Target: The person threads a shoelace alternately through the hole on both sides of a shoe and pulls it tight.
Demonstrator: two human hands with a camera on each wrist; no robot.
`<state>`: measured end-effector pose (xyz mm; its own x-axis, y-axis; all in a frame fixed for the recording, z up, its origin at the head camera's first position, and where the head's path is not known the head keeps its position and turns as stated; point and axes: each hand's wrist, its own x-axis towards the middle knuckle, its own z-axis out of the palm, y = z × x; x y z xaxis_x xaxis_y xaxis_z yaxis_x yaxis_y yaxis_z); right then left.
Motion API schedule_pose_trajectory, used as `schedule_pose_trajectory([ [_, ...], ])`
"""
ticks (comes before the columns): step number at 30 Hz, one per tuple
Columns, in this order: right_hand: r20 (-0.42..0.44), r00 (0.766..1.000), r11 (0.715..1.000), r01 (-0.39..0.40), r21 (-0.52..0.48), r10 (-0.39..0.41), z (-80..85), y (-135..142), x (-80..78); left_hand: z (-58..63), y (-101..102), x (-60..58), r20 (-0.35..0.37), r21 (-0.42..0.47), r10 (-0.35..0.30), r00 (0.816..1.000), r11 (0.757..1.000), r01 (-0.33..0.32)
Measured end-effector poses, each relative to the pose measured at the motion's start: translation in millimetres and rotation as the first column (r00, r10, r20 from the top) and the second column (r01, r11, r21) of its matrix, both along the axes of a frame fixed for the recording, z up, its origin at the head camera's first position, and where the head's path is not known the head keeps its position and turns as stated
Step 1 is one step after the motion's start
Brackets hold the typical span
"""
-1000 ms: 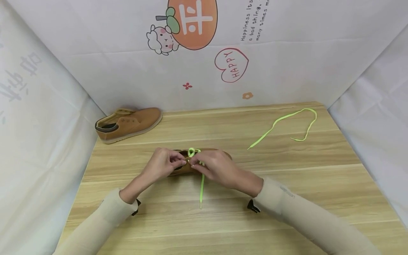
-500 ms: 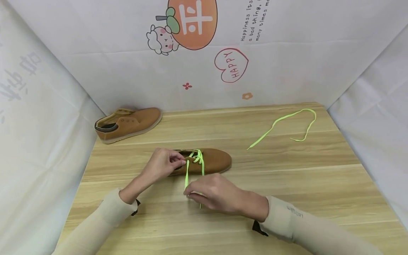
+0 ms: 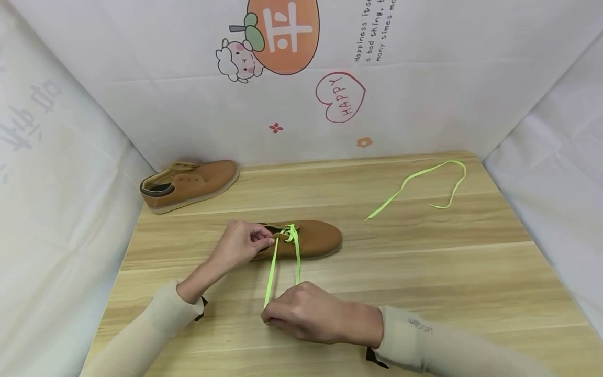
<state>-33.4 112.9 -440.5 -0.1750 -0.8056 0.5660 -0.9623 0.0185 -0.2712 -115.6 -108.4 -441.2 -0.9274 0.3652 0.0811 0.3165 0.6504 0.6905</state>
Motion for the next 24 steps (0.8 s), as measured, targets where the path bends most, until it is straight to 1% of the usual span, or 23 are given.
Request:
schedule_pose_trajectory([
  [4, 0.032, 0.999, 1.000, 0.014, 0.026, -0.015, -4.6, -1.8, 2.3, 0.2, 0.9, 0.5, 0.006, 0.000, 0.005, 1.000, 1.000, -0.005],
  [8, 0.087, 0.995, 0.996, 0.031, 0.088, -0.039, -7.7, -3.0, 2.6, 0.8, 1.3, 0.8, 0.006, 0.000, 0.008, 1.000, 1.000, -0.008],
  [11, 0.083, 0.995, 0.988, 0.042, 0.149, -0.054, -9.1, -3.6, 1.7, 0.7, 1.0, 0.8, 0.007, -0.001, 0.009, 1.000, 1.000, -0.009],
  [14, 0.051, 0.997, 0.981, 0.052, 0.188, -0.063, -10.7, -4.5, 0.7, 0.5, 0.7, 0.7, 0.012, 0.002, 0.008, 1.000, 1.000, -0.009],
  [17, 0.038, 0.996, 0.976, 0.067, 0.206, -0.077, -12.7, -5.9, 0.7, 0.2, 0.6, 0.3, 0.018, 0.007, 0.007, 1.000, 1.000, -0.007],
  [24, 0.014, 0.989, 0.959, 0.142, 0.244, -0.150, -20.6, -8.8, 2.2, -0.6, 1.1, -0.9, 0.008, 0.011, 0.002, 1.000, 1.000, -0.002],
])
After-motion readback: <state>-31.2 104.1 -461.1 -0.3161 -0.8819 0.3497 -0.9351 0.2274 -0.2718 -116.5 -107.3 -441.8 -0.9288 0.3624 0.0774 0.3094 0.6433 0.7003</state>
